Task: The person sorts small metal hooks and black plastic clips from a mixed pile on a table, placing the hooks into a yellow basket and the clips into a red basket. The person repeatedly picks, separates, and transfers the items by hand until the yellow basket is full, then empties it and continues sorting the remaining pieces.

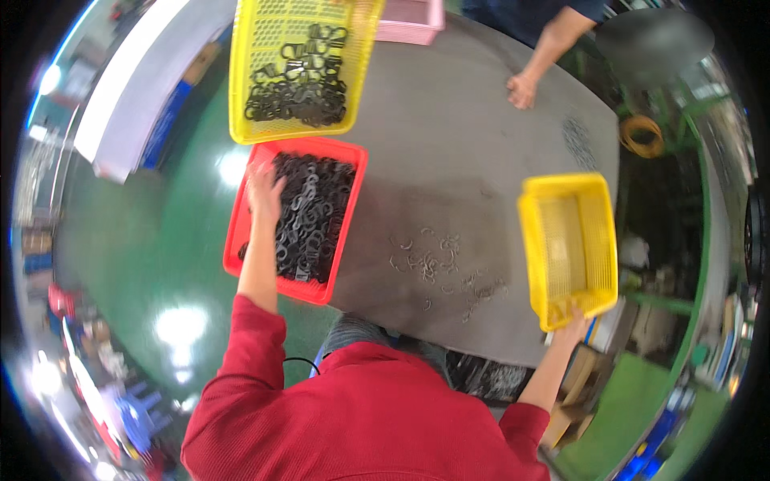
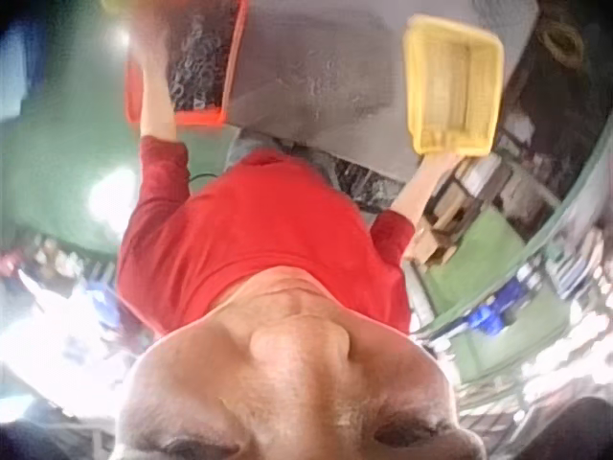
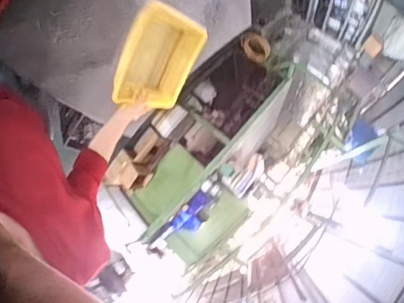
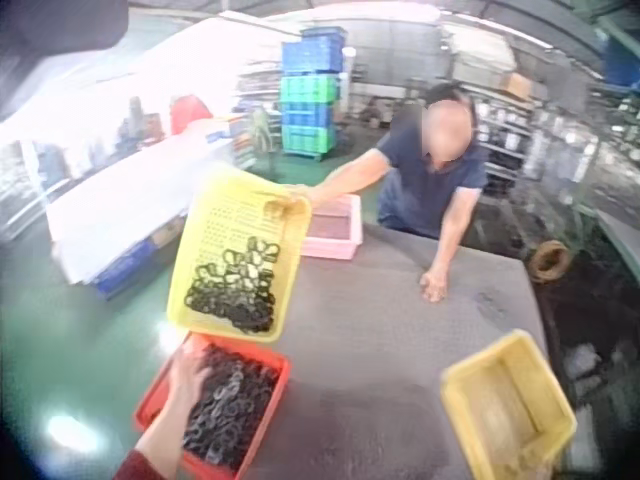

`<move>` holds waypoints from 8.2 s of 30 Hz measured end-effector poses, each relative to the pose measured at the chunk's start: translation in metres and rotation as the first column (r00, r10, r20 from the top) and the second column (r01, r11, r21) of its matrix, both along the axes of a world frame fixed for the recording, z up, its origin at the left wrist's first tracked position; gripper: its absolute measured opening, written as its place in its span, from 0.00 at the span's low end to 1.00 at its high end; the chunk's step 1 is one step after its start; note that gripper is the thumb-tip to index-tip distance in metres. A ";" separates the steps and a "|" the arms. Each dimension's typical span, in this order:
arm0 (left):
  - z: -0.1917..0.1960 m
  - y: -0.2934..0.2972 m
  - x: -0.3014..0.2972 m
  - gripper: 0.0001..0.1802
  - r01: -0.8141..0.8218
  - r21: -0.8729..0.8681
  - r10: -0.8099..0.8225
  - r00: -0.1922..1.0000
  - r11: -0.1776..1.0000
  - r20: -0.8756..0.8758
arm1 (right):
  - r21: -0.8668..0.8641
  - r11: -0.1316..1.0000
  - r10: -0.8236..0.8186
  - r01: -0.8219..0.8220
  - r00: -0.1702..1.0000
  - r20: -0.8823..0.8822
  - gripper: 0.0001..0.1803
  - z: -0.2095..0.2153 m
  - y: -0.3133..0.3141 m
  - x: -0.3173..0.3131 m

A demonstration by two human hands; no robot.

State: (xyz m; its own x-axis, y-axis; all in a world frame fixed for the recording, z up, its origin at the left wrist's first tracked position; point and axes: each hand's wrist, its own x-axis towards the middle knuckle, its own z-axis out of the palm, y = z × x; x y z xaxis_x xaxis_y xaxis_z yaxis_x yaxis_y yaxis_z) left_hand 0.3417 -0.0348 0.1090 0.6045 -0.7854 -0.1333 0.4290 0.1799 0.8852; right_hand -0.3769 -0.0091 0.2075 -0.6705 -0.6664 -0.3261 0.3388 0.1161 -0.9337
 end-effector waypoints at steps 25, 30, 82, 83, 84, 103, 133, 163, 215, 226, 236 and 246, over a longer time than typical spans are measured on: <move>0.073 0.049 -0.038 0.26 -0.397 -0.111 0.412 0.865 0.911 0.286 | 0.320 0.945 -0.092 0.071 0.994 0.053 0.28 -0.119 -0.042 -0.116; 0.078 0.006 -0.136 0.12 -0.558 0.149 0.432 0.761 0.816 0.485 | 0.092 0.984 0.161 -0.156 0.986 -0.053 0.31 -0.102 -0.064 -0.136; -0.098 -0.341 -0.515 0.16 0.682 0.495 -0.601 -0.102 0.538 0.793 | 0.196 -0.546 0.742 -0.814 -0.579 -0.338 0.43 -0.191 -0.414 -0.049; -0.090 -0.314 -0.498 0.16 0.703 0.557 -0.679 -0.143 0.442 0.720 | 0.195 -0.625 0.710 -0.756 -0.654 -0.259 0.43 -0.184 -0.396 -0.042; -0.079 -0.292 -0.485 0.16 0.705 0.619 -0.752 -0.185 0.348 0.633 | 0.174 -0.709 0.658 -0.683 -0.730 -0.186 0.44 -0.177 -0.380 -0.036; -0.132 -0.394 -0.638 0.29 0.780 0.517 -0.097 -0.519 0.351 0.849 | 0.610 -0.214 0.779 -0.763 -0.510 -0.364 0.19 -0.042 -0.287 -0.118; -0.111 -0.222 -0.504 0.29 0.671 0.687 -0.376 -0.581 0.281 0.722 | 0.283 0.952 0.295 -0.114 0.576 -0.762 0.20 -0.196 -0.094 -0.117; -0.124 -0.093 -0.450 0.28 0.652 0.420 -0.550 -0.004 0.632 0.835 | 0.556 0.635 0.284 0.537 0.507 -0.814 0.42 -0.221 0.080 -0.176; -0.077 0.112 -0.654 0.20 0.818 0.432 -0.436 -0.253 0.381 0.864 | 0.570 0.679 0.560 0.463 0.176 -0.810 0.28 -0.240 0.163 -0.213; -0.143 0.049 -0.316 0.23 -0.239 0.430 -0.422 0.086 0.871 0.903 | 0.598 0.604 0.510 0.526 0.321 -0.798 0.28 -0.224 0.271 -0.085; -0.147 -0.071 -0.394 0.31 -0.048 0.493 -0.496 -0.100 0.869 0.863 | 0.582 0.761 0.528 0.288 0.247 -0.813 0.33 -0.234 0.015 -0.038; -0.130 -0.185 -0.472 0.28 0.595 0.469 -0.249 -0.416 0.653 0.874 | 0.391 0.782 0.377 -0.486 -0.130 -0.917 0.28 -0.241 -0.144 0.083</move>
